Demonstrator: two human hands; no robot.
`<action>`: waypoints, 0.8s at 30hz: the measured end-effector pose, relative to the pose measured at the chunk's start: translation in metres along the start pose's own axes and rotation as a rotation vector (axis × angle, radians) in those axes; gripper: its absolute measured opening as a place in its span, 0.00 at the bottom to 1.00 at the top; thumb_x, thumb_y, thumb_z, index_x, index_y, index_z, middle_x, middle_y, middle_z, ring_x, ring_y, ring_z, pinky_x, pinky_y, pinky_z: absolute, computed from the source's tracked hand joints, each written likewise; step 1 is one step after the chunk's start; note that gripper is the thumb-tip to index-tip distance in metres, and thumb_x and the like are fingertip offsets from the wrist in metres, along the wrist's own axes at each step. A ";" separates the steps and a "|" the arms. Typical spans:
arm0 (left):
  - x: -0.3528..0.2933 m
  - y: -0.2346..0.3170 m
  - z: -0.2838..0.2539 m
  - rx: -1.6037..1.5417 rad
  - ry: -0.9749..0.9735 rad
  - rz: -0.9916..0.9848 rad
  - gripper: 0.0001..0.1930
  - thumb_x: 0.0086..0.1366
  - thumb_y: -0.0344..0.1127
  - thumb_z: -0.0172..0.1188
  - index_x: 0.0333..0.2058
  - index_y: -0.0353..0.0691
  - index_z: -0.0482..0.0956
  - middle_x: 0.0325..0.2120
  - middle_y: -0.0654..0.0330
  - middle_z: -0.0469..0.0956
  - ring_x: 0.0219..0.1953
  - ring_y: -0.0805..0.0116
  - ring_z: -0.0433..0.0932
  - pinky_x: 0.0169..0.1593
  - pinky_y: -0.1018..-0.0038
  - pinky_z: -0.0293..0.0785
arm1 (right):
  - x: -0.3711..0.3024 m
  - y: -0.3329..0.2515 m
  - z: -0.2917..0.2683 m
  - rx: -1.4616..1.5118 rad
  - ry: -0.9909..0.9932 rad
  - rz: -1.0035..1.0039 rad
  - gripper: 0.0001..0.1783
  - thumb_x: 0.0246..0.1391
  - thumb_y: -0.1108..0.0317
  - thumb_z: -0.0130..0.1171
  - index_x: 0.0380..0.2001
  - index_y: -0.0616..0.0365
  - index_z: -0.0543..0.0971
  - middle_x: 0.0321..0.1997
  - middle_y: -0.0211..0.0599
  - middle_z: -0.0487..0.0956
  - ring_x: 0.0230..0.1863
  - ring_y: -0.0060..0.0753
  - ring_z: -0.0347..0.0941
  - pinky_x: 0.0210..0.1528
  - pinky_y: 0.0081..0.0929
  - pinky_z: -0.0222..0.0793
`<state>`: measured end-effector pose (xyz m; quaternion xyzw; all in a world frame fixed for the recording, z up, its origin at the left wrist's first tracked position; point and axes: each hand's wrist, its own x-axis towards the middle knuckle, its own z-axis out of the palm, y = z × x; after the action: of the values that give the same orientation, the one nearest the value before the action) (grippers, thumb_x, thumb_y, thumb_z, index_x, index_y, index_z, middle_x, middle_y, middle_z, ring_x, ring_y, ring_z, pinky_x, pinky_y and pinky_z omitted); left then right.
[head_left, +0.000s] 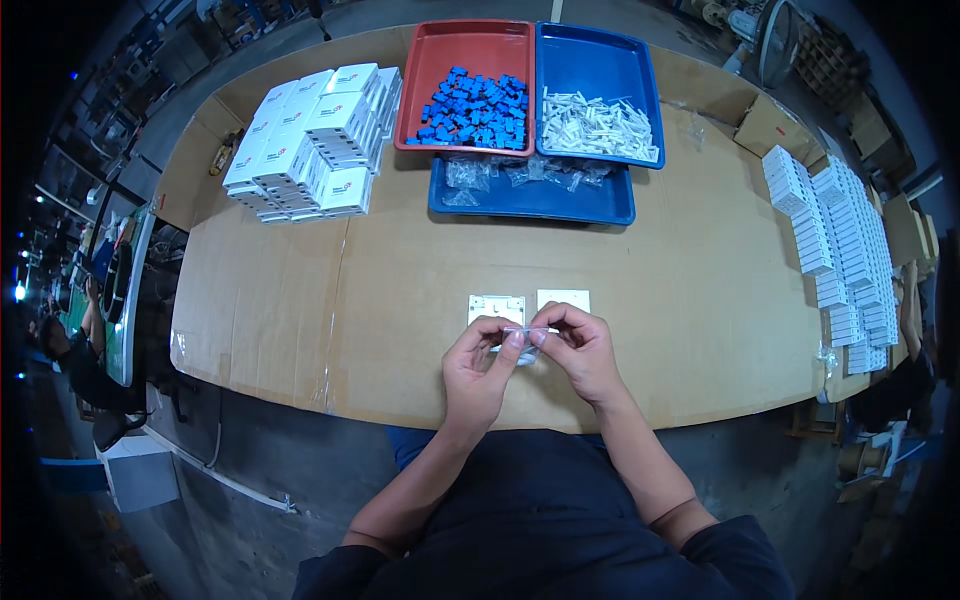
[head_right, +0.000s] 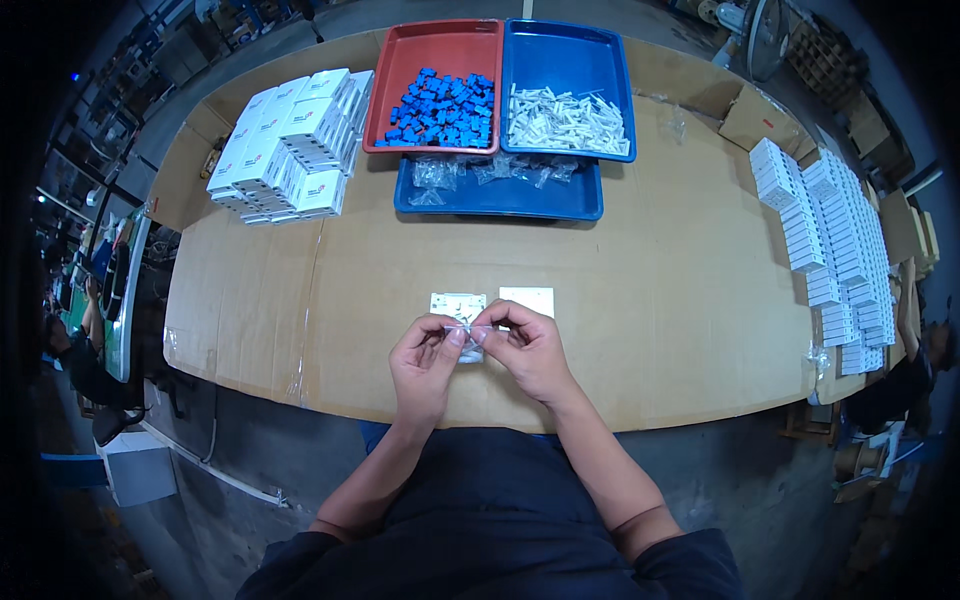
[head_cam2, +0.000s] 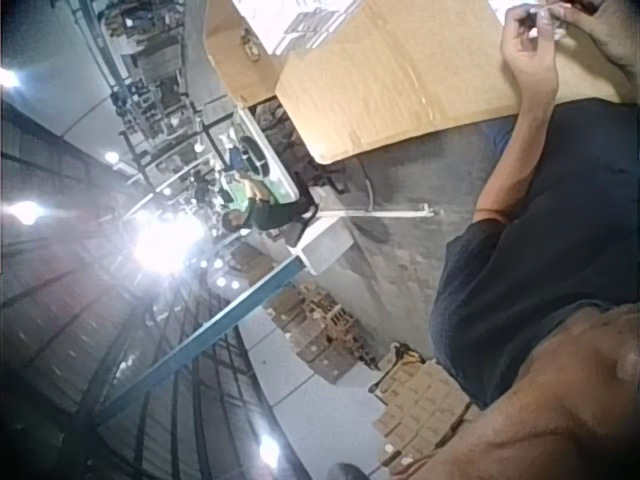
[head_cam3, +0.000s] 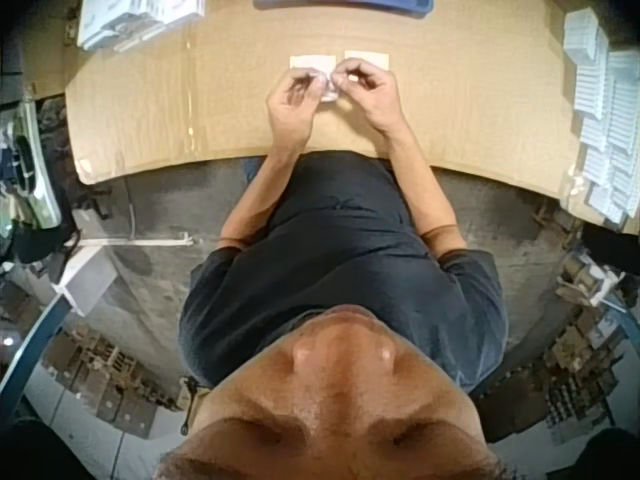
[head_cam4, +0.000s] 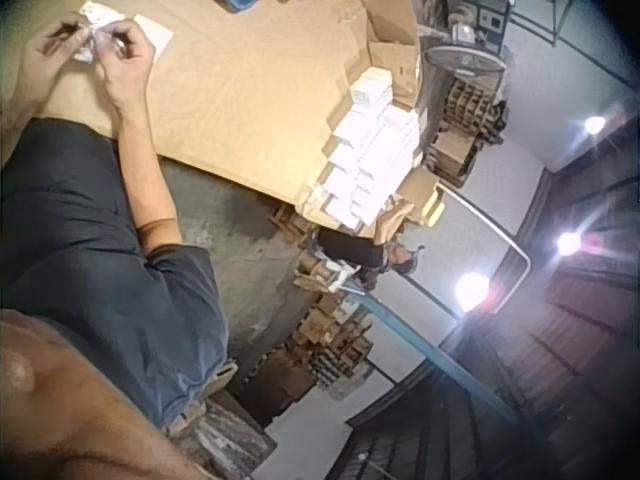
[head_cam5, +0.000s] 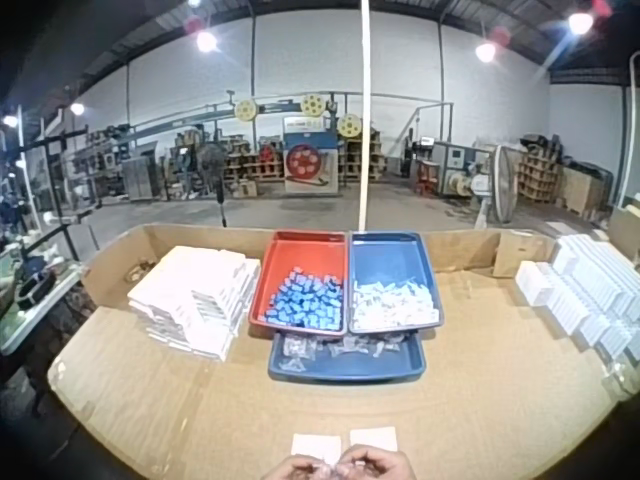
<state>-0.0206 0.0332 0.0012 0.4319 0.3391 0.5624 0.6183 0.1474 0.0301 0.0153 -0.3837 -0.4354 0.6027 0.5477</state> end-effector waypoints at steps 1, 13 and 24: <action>0.000 0.001 0.001 -0.010 -0.005 0.013 0.07 0.73 0.27 0.63 0.46 0.31 0.79 0.42 0.60 0.81 0.46 0.73 0.79 0.55 0.74 0.74 | 0.000 0.000 0.000 0.008 0.000 0.005 0.06 0.64 0.78 0.64 0.43 0.65 0.81 0.42 0.30 0.80 0.45 0.17 0.75 0.48 0.19 0.73; -0.001 -0.002 0.000 0.070 -0.058 0.049 0.05 0.74 0.23 0.59 0.46 0.29 0.77 0.42 0.61 0.78 0.46 0.77 0.79 0.52 0.78 0.76 | -0.001 0.007 -0.006 0.078 -0.032 0.012 0.05 0.62 0.79 0.65 0.41 0.65 0.81 0.41 0.29 0.80 0.42 0.15 0.75 0.46 0.16 0.71; -0.004 0.001 0.005 0.034 -0.048 0.047 0.05 0.73 0.21 0.58 0.45 0.29 0.77 0.42 0.61 0.76 0.45 0.77 0.78 0.51 0.78 0.76 | -0.003 0.010 -0.001 0.179 -0.016 0.001 0.04 0.62 0.78 0.64 0.40 0.64 0.80 0.40 0.30 0.80 0.42 0.17 0.75 0.46 0.18 0.72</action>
<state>-0.0168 0.0281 0.0043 0.4634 0.3236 0.5602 0.6055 0.1453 0.0268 0.0058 -0.3286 -0.3839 0.6424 0.5762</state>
